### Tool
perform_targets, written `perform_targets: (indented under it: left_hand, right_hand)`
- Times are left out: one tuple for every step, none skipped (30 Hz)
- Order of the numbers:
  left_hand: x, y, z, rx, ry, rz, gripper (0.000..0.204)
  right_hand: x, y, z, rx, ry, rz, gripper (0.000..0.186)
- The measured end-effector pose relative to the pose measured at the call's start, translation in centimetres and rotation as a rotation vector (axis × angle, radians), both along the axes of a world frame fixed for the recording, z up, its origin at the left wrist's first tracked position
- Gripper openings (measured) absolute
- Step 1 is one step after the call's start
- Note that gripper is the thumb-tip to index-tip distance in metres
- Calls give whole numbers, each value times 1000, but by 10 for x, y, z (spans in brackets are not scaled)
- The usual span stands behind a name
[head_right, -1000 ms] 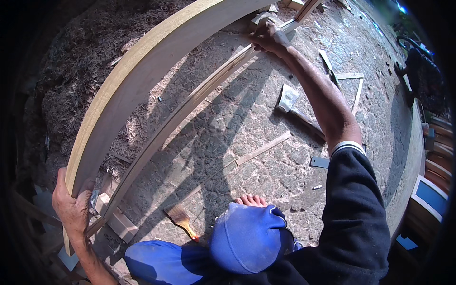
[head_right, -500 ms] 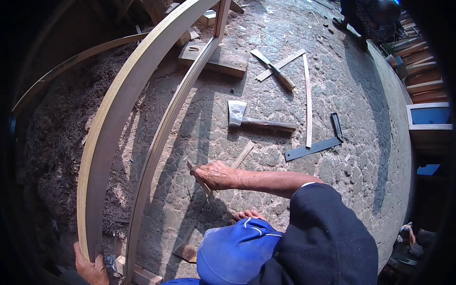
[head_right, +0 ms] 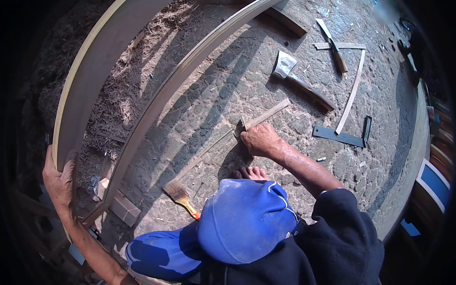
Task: The person sits on the ground and uses a chisel and mallet to shape a curved wooden piece. They repeatedly position the wood, strike it with the mallet, and scrape the surface with the chisel to refine its shape.
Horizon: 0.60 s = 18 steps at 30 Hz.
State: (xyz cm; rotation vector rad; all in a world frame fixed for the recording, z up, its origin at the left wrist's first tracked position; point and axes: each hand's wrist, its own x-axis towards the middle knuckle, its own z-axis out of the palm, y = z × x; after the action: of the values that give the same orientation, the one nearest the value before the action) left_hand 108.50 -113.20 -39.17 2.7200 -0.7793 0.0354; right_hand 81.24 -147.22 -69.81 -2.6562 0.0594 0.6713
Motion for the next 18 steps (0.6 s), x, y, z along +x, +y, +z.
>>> perform_targets:
  left_hand:
    - [-1,0,-1,23,3,46,37]
    - [-1,-2,-1,56,-9,86,41]
    - [-1,-3,-2,71,-61,92,43]
    - [-1,-4,-1,65,-52,70,45]
    - [-1,-5,-1,97,-105,82,47]
    - [-1,-5,-1,90,-131,33,49]
    - [3,-5,-1,170,-116,89,51]
    - [7,-2,-4,121,-169,-1,52]
    - [11,3,-7,136,-183,-28,66]
    - [13,13,-8,155,-230,-47,67]
    - [15,22,-13,159,-392,-105,64]
    - [16,43,-8,187,-281,-112,58]
    - [19,65,-3,215,-170,-114,58]
    - [14,89,-5,210,-201,-114,59]
    - [12,114,-2,206,-237,-125,65]
    - [6,146,7,281,-31,11,66]
    - [0,174,12,337,-24,123,66]
    - [-6,201,12,348,-41,170,67]
  right_hand:
    - [6,2,4,-23,90,54,14]
    - [12,9,7,-10,86,112,16]
    - [18,19,9,29,60,188,18]
    - [25,36,8,43,22,176,20]
    - [29,59,6,68,-17,170,23]
    - [30,88,3,103,-86,171,26]
    - [31,117,-2,274,-169,287,31]
    - [31,147,-8,347,-258,517,34]
    - [35,177,-16,389,-210,766,39]
    - [35,204,-22,348,-364,914,40]
    - [36,228,-28,336,-518,1079,41]
    - [37,246,-33,349,-634,1085,41]
    - [38,259,-37,282,-638,1143,41]
    - [38,266,-39,298,-588,1113,44]
    - [40,270,-41,285,-600,1129,43]
    - [42,273,-42,208,-548,1165,41]
    - [45,272,-42,133,-498,1187,40]
    - [47,272,-41,136,-478,1222,36]
